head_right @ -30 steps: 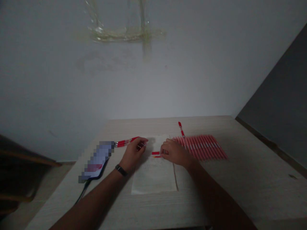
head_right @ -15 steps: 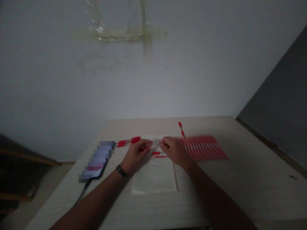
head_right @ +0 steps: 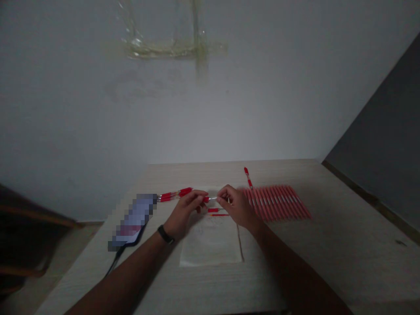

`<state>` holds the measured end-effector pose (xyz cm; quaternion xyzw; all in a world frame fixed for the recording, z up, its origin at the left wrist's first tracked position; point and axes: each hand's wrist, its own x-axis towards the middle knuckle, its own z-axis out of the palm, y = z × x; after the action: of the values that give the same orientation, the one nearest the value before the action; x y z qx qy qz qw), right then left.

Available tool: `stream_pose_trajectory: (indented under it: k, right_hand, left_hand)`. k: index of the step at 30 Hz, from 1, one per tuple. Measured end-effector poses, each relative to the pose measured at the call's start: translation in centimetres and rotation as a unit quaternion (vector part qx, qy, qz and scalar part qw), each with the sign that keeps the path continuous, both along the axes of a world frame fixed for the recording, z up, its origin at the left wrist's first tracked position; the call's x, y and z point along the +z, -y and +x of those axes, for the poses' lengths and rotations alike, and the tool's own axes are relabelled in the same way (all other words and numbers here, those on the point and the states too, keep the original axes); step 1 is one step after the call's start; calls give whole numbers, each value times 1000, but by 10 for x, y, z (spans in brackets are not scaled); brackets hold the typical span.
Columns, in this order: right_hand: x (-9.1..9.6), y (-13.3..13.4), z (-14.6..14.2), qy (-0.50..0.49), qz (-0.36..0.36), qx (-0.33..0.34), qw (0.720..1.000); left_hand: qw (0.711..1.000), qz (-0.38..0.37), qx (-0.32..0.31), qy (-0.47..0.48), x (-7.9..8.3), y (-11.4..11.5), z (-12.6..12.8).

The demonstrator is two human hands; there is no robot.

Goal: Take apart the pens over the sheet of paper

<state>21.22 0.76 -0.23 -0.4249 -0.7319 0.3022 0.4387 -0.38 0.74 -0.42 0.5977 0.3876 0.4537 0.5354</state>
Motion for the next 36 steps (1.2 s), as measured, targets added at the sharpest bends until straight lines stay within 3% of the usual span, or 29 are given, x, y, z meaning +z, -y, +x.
stream_pose_trajectory:
  k: [6, 12, 18, 23, 36]
  right_hand:
    - [-3, 4, -7, 10, -37, 38, 999]
    - [-12, 2, -9, -44, -93, 78, 992]
    - [-18, 0, -11, -135, -197, 120, 964]
    - [-17, 4, -14, -156, -260, 153, 941]
    - [-21, 2, -15, -157, -269, 156, 937]
  left_hand:
    - [992, -73, -58, 88, -4, 0, 2]
    - [999, -26, -16, 43, -1, 0, 0]
    - [999, -4, 2, 50, 5, 2, 1]
    - [999, 10, 1, 53, 2, 0, 1]
    - [998, 12, 5, 55, -2, -2, 1]
